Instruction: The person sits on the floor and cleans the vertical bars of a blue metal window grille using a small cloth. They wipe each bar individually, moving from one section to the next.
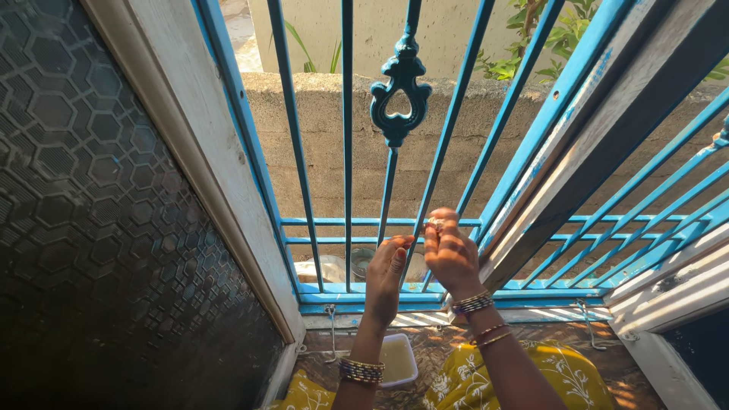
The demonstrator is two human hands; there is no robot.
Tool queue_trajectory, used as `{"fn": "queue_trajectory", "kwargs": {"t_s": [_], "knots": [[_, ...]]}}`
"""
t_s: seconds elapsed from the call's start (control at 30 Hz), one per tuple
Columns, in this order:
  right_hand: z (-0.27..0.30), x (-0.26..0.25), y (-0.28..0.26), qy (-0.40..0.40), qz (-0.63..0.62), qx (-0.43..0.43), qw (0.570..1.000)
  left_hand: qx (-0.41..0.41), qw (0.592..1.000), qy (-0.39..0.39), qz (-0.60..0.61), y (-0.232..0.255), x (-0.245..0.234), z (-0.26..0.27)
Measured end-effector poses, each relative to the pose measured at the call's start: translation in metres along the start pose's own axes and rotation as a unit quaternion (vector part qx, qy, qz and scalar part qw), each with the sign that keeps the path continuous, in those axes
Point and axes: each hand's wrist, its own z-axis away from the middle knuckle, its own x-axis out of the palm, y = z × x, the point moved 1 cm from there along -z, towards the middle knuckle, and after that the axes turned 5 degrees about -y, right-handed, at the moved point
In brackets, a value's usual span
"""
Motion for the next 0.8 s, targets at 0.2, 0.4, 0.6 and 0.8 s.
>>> {"fn": "queue_trajectory", "kwargs": {"t_s": [0.2,0.4,0.6,0.8], "knots": [[0.003,0.001,0.006,0.073,0.072,-0.120,0.988,-0.029,0.999,0.012,0.040,-0.007,-0.007,-0.006],[0.020,0.007,0.045,0.033,0.118,-0.113,0.986,-0.003,1.000,0.014,0.028,0.001,-0.013,0.008],[0.047,-0.001,0.044,0.122,0.039,0.070,0.989,-0.007,0.999,0.017,0.040,0.006,-0.027,0.011],[0.024,0.005,0.040,0.167,0.132,-0.092,0.973,-0.015,0.999,-0.004,0.039,-0.003,-0.014,0.005]]}}
